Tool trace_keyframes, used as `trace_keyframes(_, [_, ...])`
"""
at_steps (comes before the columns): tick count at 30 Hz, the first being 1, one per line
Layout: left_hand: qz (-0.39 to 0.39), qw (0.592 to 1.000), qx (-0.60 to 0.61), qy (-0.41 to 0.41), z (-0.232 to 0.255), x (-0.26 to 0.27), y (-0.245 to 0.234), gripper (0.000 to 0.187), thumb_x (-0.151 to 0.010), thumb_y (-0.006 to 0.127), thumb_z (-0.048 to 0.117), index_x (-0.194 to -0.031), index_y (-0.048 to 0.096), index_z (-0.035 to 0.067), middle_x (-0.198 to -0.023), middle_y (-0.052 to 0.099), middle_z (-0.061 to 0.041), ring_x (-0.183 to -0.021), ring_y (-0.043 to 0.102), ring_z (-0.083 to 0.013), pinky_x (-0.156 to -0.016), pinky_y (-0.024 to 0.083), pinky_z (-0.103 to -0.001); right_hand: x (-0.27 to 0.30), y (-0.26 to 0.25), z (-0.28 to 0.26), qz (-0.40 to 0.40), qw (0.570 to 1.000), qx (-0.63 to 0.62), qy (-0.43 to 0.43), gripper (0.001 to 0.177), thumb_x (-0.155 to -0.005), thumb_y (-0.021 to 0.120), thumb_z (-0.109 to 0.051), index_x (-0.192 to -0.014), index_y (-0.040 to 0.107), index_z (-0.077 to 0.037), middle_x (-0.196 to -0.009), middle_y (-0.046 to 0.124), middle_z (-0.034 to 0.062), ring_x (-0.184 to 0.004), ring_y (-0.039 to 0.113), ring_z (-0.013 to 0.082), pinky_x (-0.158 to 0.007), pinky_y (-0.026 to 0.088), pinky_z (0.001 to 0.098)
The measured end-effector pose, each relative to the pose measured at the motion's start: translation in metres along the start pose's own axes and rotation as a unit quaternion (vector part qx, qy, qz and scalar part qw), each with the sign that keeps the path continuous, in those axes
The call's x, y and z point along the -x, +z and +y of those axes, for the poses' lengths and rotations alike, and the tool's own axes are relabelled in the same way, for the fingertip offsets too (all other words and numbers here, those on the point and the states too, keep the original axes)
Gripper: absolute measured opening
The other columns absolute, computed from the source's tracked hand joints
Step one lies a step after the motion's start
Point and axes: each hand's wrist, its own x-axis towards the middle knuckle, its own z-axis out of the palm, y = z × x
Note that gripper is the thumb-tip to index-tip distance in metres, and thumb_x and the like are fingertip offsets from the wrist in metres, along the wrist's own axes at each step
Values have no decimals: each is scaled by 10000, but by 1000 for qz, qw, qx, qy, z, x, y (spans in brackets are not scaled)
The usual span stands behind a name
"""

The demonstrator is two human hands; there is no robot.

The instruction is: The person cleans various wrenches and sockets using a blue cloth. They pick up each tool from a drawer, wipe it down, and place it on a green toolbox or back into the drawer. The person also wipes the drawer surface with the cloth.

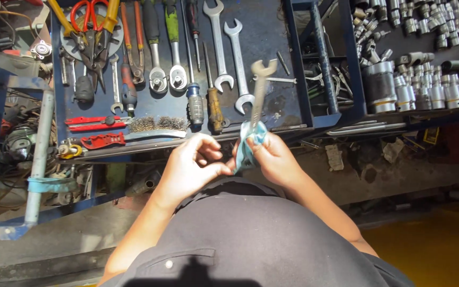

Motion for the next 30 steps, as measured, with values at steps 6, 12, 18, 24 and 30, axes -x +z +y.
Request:
trace_keyframes(6, [-3,996,87,23,-12,-23,22,190,-1021,594,160,-1125,675,24,-983,713,-24,-925,680,-104,-854,539,-268,6,-5,6,-89,970,121,191,282,-1105,474,-206,-989,603,18,-719,666,102,-606,690,198,-557,585,329])
trace_keyframes(12, [81,994,77,-1,0,-25,23,293,-1079,570,200,-980,761,1,-842,670,-56,-780,618,-109,-735,500,-249,-1,2,-25,-154,974,95,139,252,-1029,411,-41,-1207,585,-1,-964,724,96,-868,742,157,-809,625,313])
trace_keyframes(18, [123,977,173,7,9,-30,23,308,-1089,536,212,-1002,743,2,-936,691,-13,-819,641,-85,-770,524,-236,5,-16,-1,-139,984,55,96,253,-1045,420,-17,-1221,593,39,-1013,734,136,-864,760,189,-840,647,348])
trace_keyframes(24, [131,981,144,12,9,-30,30,297,-1088,559,215,-1018,756,3,-914,699,-23,-803,622,-79,-760,514,-235,14,-25,19,-54,992,85,71,181,-1035,523,-21,-1120,647,80,-977,731,156,-823,759,219,-707,677,376])
trace_keyframes(30, [157,971,172,46,3,-25,46,311,-1108,552,218,-1054,748,-17,-944,694,-39,-830,585,-87,-791,483,-245,24,-32,17,-5,999,33,15,197,-1027,545,-56,-1151,619,78,-1074,714,164,-899,764,242,-710,678,395])
